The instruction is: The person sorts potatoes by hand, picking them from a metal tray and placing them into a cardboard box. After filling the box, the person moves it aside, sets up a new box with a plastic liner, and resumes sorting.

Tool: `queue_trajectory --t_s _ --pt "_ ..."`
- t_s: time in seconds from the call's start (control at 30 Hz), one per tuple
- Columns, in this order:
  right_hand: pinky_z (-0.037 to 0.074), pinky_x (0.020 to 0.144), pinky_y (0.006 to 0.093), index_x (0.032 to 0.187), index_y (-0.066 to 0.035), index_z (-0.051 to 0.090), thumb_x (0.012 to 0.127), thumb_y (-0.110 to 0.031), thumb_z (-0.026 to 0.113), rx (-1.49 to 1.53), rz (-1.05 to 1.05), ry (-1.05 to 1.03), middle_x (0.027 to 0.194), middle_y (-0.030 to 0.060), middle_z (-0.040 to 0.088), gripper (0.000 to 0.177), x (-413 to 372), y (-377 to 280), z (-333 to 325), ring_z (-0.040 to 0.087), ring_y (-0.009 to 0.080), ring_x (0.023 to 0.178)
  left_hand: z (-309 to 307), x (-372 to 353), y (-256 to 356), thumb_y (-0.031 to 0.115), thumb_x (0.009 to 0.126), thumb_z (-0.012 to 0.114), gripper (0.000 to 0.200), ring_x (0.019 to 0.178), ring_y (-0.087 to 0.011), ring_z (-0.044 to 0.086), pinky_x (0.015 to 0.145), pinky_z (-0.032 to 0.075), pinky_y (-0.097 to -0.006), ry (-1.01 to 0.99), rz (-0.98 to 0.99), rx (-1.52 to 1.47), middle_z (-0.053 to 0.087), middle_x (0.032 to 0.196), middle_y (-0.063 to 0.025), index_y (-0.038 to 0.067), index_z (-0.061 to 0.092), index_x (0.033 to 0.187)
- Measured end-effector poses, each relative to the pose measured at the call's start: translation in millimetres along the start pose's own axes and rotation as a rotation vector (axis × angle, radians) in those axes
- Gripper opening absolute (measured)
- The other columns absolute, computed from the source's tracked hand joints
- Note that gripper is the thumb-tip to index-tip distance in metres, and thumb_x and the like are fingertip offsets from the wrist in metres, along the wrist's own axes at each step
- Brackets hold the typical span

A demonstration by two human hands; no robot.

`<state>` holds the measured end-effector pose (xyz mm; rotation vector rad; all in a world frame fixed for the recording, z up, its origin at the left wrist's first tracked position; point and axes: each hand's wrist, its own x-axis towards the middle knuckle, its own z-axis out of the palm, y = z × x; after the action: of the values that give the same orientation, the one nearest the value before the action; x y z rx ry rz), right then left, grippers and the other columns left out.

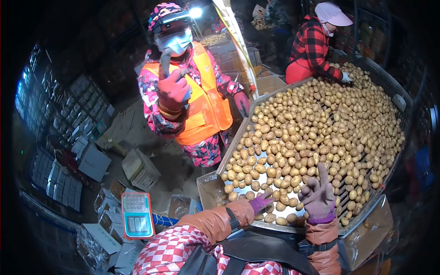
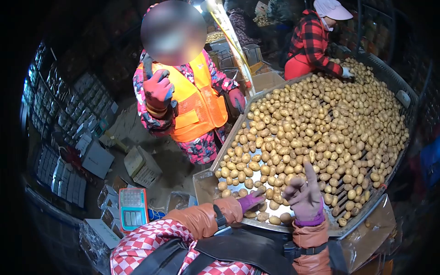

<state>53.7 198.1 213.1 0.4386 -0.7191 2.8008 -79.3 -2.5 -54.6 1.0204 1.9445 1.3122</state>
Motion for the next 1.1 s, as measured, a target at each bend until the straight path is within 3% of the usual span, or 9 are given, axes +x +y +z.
queue_trajectory --t_s 0.1,0.2,0.5,0.57,0.63,0.77,0.87,0.9,1.1 --pt "0.048 0.046 0.0373 0.153 -0.014 0.014 0.094 -0.02 0.051 -0.511 -0.135 -0.388 0.055 0.0092 0.059 0.07 29.8 -39.6 98.6 0.054 0.0241 0.041 16.6 6.2 -10.7 0.023 0.087 0.067 0.049 0.085 -0.0154 0.055 0.064 0.045 -0.0299 -0.051 -0.295 -0.272 0.056 0.101 -0.0072 0.014 0.047 0.131" --pt "0.049 0.048 0.0372 0.152 -0.016 0.01 0.094 -0.021 0.052 -0.347 -0.161 -0.574 0.057 0.0103 0.061 0.072 44.7 -55.8 144.9 0.056 0.0247 0.044 15.7 11.7 -5.6 0.025 0.088 0.066 0.048 0.075 -0.0117 0.053 0.057 0.042 -0.0287 -0.054 -0.388 -0.838 0.057 0.09 -0.0042 0.01 0.047 0.129" --pt "0.055 0.054 0.0369 0.15 -0.022 0.0 0.093 -0.021 0.055 -0.368 -0.095 -0.462 0.064 0.0134 0.065 0.079 50.3 -50.2 134.2 0.064 0.0263 0.053 14.8 6.5 -10.9 0.031 0.086 0.066 0.057 0.093 -0.0225 0.058 0.075 0.048 -0.0341 0.116 -0.459 -0.449 0.056 0.113 -0.0165 0.01 0.047 0.136" --pt "0.053 0.057 0.0371 0.149 -0.012 0.009 0.087 -0.016 0.06 -0.23 -0.122 -0.422 0.065 0.015 0.065 0.08 45.2 -43.9 133.2 0.063 0.0261 0.056 8.1 4.6 -7.4 0.041 0.084 0.067 0.064 0.102 -0.0272 0.057 0.086 0.048 -0.0364 0.035 -0.51 -0.559 0.054 0.12 -0.0209 0.013 0.046 0.137" --pt "0.051 0.059 0.0372 0.148 -0.003 0.019 0.081 -0.01 0.065 -0.114 -0.146 -0.425 0.065 0.0165 0.065 0.082 50.7 -43.1 135.3 0.063 0.0258 0.058 9.9 4.8 -7.9 0.043 0.085 0.066 0.063 0.104 -0.0282 0.057 0.089 0.047 -0.0366 0.103 -0.441 -0.194 0.054 0.12 -0.021 0.015 0.046 0.138" --pt "0.043 0.039 0.0389 0.153 -0.014 0.002 0.097 -0.018 0.051 -0.28 -0.054 -0.552 0.052 0.014 0.057 0.075 61.1 -42.2 111.7 0.048 0.024 0.035 10.2 5.4 11.6 0.042 0.085 0.066 0.063 0.106 -0.0263 0.056 0.088 0.047 -0.036 0.119 -0.443 -0.084 0.056 0.117 -0.0179 0.016 0.045 0.138" --pt "0.05 0.054 0.0415 0.152 -0.007 0.011 0.094 -0.019 0.054 -0.43 0.013 -0.296 0.061 0.0142 0.06 0.073 50.1 -27.2 72.0 0.055 0.0237 0.048 11.2 13.2 3.9 0.04 0.084 0.068 0.068 0.104 -0.0228 0.056 0.087 0.047 -0.0339 0.077 -0.488 -0.273 0.056 0.115 -0.015 0.012 0.042 0.14" --pt "0.053 0.069 0.039 0.149 -0.005 0.023 0.091 -0.02 0.057 -0.371 0.075 -0.226 0.073 0.0178 0.066 0.069 46.4 -23.0 54.9 0.066 0.0255 0.07 12.4 15.8 -5.0 0.039 0.083 0.069 0.069 0.104 -0.0219 0.056 0.087 0.047 -0.0333 0.068 -0.463 -0.325 0.057 0.115 -0.0145 0.011 0.041 0.141" --pt "0.053 0.078 0.0356 0.148 -0.003 0.022 0.095 -0.025 0.051 -0.289 0.253 0.278 0.105 0.0162 0.065 0.065 5.7 35.1 -33.9 0.066 0.0258 0.092 16.9 34.7 1.3 0.03 0.083 0.072 0.079 0.122 -0.0239 0.051 0.097 0.046 -0.0361 0.035 -0.31 -0.191 0.049 0.136 -0.0147 0.006 0.031 0.146"
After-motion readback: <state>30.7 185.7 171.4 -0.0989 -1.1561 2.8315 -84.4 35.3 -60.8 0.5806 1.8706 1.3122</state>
